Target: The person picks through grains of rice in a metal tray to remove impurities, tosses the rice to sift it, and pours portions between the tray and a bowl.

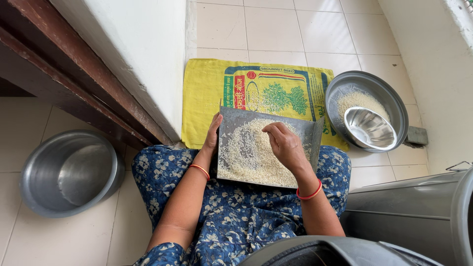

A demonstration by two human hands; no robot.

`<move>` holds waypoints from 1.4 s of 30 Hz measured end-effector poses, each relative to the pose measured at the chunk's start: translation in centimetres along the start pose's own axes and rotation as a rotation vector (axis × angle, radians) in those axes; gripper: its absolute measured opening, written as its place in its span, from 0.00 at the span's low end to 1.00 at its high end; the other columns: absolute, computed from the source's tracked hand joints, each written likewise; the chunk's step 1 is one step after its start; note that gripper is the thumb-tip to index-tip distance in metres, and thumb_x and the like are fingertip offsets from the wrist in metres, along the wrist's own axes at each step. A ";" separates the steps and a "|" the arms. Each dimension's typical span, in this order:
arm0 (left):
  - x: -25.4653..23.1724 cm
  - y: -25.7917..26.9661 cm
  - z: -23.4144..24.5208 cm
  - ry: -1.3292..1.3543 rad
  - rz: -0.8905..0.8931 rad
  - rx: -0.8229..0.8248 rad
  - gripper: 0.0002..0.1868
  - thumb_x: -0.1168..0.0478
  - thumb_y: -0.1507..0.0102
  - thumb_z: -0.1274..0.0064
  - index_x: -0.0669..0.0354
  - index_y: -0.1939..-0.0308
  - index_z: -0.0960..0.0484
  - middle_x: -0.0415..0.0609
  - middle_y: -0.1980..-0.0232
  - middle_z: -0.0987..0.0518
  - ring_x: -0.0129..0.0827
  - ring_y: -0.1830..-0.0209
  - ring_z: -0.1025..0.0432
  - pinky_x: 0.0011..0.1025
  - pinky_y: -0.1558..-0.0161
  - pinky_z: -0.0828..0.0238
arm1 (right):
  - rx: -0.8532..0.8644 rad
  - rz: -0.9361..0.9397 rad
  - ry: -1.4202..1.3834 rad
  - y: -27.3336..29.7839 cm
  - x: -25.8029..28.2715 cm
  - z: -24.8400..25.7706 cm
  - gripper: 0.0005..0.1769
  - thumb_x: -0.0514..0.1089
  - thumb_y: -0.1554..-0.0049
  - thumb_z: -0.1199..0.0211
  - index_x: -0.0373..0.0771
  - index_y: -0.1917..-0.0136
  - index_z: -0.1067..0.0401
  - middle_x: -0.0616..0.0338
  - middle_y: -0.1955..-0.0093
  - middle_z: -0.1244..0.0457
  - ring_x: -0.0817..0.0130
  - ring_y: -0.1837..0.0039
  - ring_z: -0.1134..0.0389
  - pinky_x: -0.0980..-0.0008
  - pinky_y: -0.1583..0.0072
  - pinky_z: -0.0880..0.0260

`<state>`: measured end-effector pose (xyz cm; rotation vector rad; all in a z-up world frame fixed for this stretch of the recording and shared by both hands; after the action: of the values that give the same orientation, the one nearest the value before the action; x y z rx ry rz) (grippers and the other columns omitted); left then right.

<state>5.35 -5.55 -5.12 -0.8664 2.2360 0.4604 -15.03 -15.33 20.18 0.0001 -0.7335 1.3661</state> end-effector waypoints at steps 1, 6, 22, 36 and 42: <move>0.0 0.0 0.1 -0.007 -0.003 -0.005 0.29 0.48 0.31 0.51 0.59 0.30 0.32 0.47 0.38 0.26 0.31 0.39 0.32 0.32 0.38 0.35 | 0.000 0.013 0.005 0.2 -0.3 -0.5 0.08 0.33 0.40 0.41 0.37 0.47 0.25 0.55 0.47 0.32 0.57 0.50 0.27 0.62 0.51 0.26; -0.2 0.1 -0.2 -0.010 0.019 -0.025 0.30 0.48 0.32 0.51 0.58 0.30 0.32 0.47 0.37 0.26 0.32 0.38 0.32 0.32 0.38 0.35 | 0.135 0.005 -0.006 0.8 -1.9 -5.6 0.08 0.36 0.37 0.42 0.37 0.46 0.24 0.55 0.46 0.31 0.61 0.49 0.26 0.67 0.48 0.23; -1.2 1.0 -1.5 0.003 0.018 0.002 0.29 0.47 0.31 0.52 0.57 0.29 0.33 0.47 0.39 0.25 0.30 0.40 0.30 0.31 0.39 0.34 | 0.737 0.342 -0.060 4.7 2.4 -14.8 0.10 0.49 0.44 0.34 0.46 0.50 0.21 0.61 0.43 0.35 0.58 0.34 0.40 0.58 0.30 0.42; -0.4 0.4 -0.5 -0.032 0.024 -0.020 0.33 0.49 0.34 0.47 0.62 0.29 0.34 0.50 0.38 0.26 0.34 0.39 0.31 0.35 0.39 0.34 | 0.709 -0.129 0.236 7.5 -8.8 -7.7 0.12 0.32 0.45 0.42 0.44 0.50 0.25 0.59 0.48 0.34 0.62 0.42 0.32 0.63 0.42 0.28; -0.9 0.9 -0.9 -0.028 0.029 -0.016 0.35 0.51 0.36 0.46 0.61 0.28 0.35 0.52 0.38 0.27 0.36 0.40 0.31 0.36 0.40 0.33 | 0.290 -0.118 -0.044 2.8 -3.6 -3.2 0.11 0.31 0.40 0.44 0.37 0.45 0.27 0.51 0.49 0.32 0.53 0.50 0.26 0.56 0.48 0.26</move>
<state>4.79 -4.99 -3.82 -0.8316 2.2242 0.5018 -16.06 -16.53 14.80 0.2990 -0.5574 1.3516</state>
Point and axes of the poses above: each hand's wrist, its own y-axis away from the middle knuckle, its own z-axis out of the back of the hand, x = y × z, the point moved 7 cm from there along -y, towards the middle knuckle
